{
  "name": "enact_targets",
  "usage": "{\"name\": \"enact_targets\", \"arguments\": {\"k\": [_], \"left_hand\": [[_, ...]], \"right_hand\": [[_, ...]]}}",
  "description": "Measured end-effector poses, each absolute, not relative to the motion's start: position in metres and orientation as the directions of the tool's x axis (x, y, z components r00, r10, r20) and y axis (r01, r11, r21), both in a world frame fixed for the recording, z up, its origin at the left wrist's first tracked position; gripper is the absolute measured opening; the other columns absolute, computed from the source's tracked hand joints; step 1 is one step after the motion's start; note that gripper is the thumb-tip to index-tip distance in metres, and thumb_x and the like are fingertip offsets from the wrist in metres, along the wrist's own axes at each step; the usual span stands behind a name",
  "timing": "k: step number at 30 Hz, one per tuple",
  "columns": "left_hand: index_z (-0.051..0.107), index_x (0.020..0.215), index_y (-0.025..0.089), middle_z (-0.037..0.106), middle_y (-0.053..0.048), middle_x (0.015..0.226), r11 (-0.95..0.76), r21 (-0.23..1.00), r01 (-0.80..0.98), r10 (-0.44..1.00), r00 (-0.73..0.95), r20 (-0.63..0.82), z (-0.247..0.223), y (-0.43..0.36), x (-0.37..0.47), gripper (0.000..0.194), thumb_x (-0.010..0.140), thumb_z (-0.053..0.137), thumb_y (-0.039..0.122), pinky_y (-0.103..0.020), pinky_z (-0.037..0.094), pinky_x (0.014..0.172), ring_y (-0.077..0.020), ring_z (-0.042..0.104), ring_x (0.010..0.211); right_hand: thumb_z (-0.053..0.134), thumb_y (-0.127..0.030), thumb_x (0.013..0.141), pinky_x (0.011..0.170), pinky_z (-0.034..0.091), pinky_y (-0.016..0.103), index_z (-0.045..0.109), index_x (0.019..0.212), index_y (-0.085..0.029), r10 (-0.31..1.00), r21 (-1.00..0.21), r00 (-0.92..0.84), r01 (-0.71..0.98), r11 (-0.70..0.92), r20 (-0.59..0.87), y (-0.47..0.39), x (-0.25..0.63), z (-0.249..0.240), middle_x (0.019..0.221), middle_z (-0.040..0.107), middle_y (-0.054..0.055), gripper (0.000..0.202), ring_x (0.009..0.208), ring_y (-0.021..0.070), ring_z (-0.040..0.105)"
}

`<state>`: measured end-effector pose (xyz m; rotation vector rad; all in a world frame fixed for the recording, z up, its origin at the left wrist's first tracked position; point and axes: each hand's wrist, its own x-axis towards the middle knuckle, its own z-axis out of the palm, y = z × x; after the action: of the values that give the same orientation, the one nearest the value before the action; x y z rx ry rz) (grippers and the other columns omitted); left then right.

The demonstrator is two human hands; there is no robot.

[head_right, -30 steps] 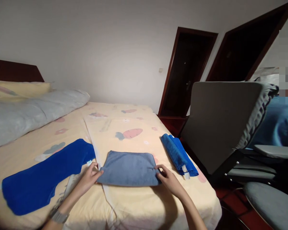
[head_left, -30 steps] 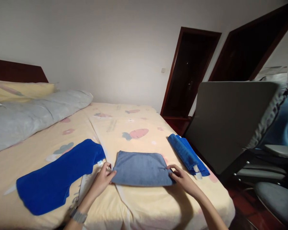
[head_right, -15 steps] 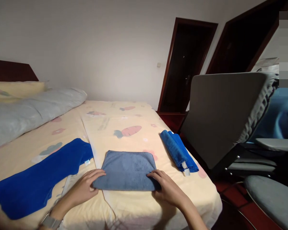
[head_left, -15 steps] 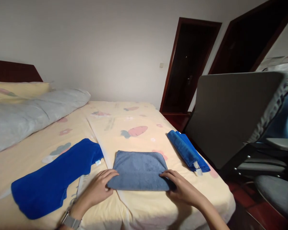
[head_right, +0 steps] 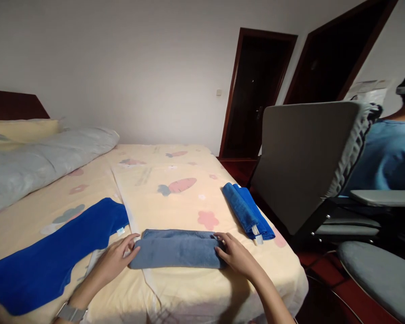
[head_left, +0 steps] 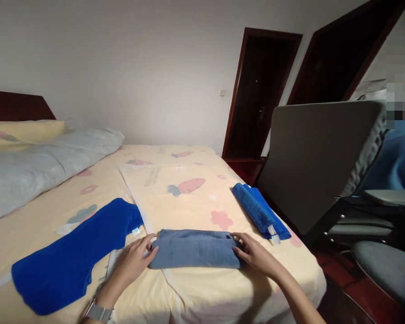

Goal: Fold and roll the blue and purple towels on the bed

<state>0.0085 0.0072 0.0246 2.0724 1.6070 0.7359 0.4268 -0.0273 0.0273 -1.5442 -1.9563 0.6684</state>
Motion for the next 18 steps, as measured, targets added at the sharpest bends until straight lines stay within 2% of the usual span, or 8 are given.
{"name": "enact_targets", "arguments": {"k": [2, 3, 5, 7, 10, 13, 16, 18], "left_hand": [[0.067, 0.109, 0.030, 0.071, -0.007, 0.107, -0.348, 0.541, 0.765, 0.931, 0.212, 0.298, 0.027, 0.005, 0.007, 0.030, 0.087, 0.055, 0.046, -0.034, 0.049, 0.091, -0.0283, 0.063, 0.105], [0.068, 0.109, 0.030, 0.069, -0.008, 0.117, -0.399, 0.525, 0.752, 0.911, 0.261, 0.320, 0.028, 0.003, 0.007, 0.030, 0.086, 0.057, 0.045, -0.036, 0.046, 0.098, -0.0291, 0.060, 0.114], [0.066, 0.118, 0.033, 0.064, -0.006, 0.131, -0.474, 0.522, 0.709, 0.880, 0.388, 0.273, 0.029, 0.001, 0.007, 0.038, 0.081, 0.064, 0.040, -0.038, 0.042, 0.107, -0.0297, 0.055, 0.124], [0.062, 0.127, 0.036, 0.059, -0.004, 0.139, -0.478, 0.532, 0.699, 0.871, 0.453, 0.188, 0.027, 0.000, 0.008, 0.054, 0.074, 0.068, 0.029, -0.040, 0.040, 0.110, -0.0302, 0.052, 0.128], [0.064, 0.124, 0.033, 0.063, -0.005, 0.134, -0.418, 0.556, 0.718, 0.899, 0.413, 0.143, 0.025, 0.008, 0.012, 0.055, 0.070, 0.062, 0.019, -0.041, 0.042, 0.109, -0.0296, 0.055, 0.124], [0.067, 0.113, 0.026, 0.069, -0.008, 0.124, -0.379, 0.639, 0.669, 0.913, 0.381, 0.143, 0.028, 0.025, 0.017, 0.043, 0.072, 0.058, 0.019, -0.037, 0.044, 0.105, -0.0281, 0.059, 0.118], [0.069, 0.108, 0.022, 0.068, -0.008, 0.125, -0.292, 0.749, 0.594, 0.939, 0.327, 0.106, 0.033, 0.045, 0.023, 0.036, 0.074, 0.056, 0.023, -0.031, 0.043, 0.103, -0.0258, 0.059, 0.119], [0.070, 0.098, 0.021, 0.073, -0.007, 0.112, -0.216, 0.776, 0.592, 0.962, 0.266, 0.065, 0.035, 0.056, 0.027, 0.028, 0.075, 0.057, 0.028, -0.028, 0.048, 0.092, -0.0253, 0.064, 0.107]], "right_hand": [[0.056, -0.033, 0.086, 0.104, 0.042, 0.038, 0.063, 0.122, -0.025, 0.954, -0.619, -0.200, 0.727, 0.296, 0.222, -0.031, 0.425, 0.033, 0.126, 0.059, 0.010, 0.037, 0.117, 0.0265, 0.056], [0.058, -0.030, 0.084, 0.107, 0.040, 0.038, 0.064, 0.121, -0.026, 0.939, -0.600, -0.245, 0.723, 0.342, 0.240, -0.034, 0.423, 0.035, 0.129, 0.057, 0.009, 0.038, 0.121, 0.0264, 0.053], [0.064, -0.025, 0.076, 0.109, 0.038, 0.037, 0.062, 0.126, -0.028, 0.912, -0.592, -0.358, 0.698, 0.403, 0.198, -0.037, 0.418, 0.037, 0.136, 0.053, 0.009, 0.050, 0.127, 0.0269, 0.049], [0.066, -0.018, 0.067, 0.110, 0.038, 0.038, 0.058, 0.131, -0.027, 0.897, -0.585, -0.417, 0.694, 0.419, 0.147, -0.038, 0.413, 0.034, 0.140, 0.051, 0.009, 0.065, 0.129, 0.0284, 0.047], [0.060, -0.012, 0.062, 0.108, 0.038, 0.039, 0.058, 0.131, -0.025, 0.915, -0.592, -0.370, 0.706, 0.389, 0.160, -0.033, 0.409, 0.028, 0.135, 0.056, 0.009, 0.070, 0.125, 0.0286, 0.051], [0.055, -0.015, 0.070, 0.097, 0.045, 0.036, 0.060, 0.122, -0.024, 0.942, -0.698, -0.298, 0.642, 0.319, 0.156, -0.022, 0.411, 0.027, 0.119, 0.066, 0.006, 0.053, 0.108, 0.0255, 0.060], [0.051, -0.022, 0.080, 0.084, 0.049, 0.032, 0.061, 0.112, -0.022, 0.967, -0.796, -0.225, 0.561, 0.227, 0.117, -0.008, 0.415, 0.029, 0.101, 0.070, 0.003, 0.034, 0.092, 0.0230, 0.064], [0.050, -0.027, 0.083, 0.081, 0.048, 0.032, 0.063, 0.105, -0.020, 0.976, -0.820, -0.191, 0.540, 0.191, 0.102, 0.002, 0.417, 0.030, 0.097, 0.071, 0.003, 0.026, 0.090, 0.0232, 0.064]]}}
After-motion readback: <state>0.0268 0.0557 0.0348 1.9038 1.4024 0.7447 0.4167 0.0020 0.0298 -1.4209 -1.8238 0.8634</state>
